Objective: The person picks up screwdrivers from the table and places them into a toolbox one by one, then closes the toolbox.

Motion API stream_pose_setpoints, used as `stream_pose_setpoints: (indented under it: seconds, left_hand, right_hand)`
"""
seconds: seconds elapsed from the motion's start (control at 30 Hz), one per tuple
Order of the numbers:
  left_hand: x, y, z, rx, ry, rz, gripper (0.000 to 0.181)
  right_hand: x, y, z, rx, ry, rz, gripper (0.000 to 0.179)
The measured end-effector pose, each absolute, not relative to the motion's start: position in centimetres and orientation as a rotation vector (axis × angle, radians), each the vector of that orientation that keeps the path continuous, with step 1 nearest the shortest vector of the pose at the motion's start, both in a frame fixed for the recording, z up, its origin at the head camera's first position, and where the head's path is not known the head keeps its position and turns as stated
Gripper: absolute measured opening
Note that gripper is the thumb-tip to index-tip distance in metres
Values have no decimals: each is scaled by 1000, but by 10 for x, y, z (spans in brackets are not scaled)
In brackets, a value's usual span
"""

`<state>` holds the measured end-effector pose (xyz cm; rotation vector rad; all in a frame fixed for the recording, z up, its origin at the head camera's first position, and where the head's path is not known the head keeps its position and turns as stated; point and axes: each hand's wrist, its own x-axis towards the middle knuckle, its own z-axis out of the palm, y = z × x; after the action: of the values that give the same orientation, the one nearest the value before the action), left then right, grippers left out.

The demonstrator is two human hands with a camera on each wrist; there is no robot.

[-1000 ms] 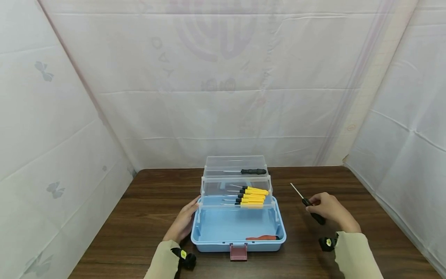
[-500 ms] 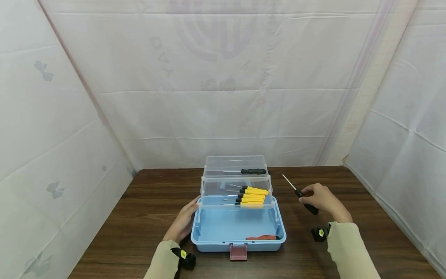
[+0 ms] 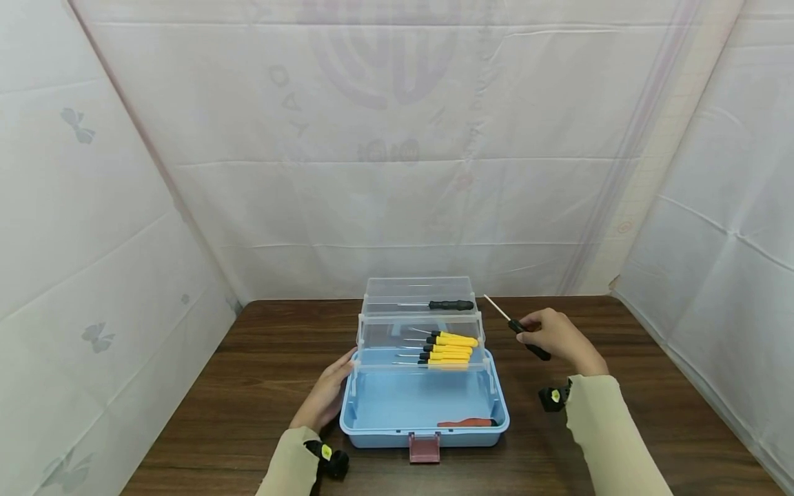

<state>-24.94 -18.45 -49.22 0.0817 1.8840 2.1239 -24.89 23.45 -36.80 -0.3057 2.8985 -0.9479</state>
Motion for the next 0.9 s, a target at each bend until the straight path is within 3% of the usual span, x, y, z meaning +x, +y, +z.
stream_pose_setpoints:
  seconds: [0.9]
  left_hand:
    - [-248,-186,-490,95,1867,2131,54]
  right_hand:
    - [-286,185,-345,-496,2883,-1001,34]
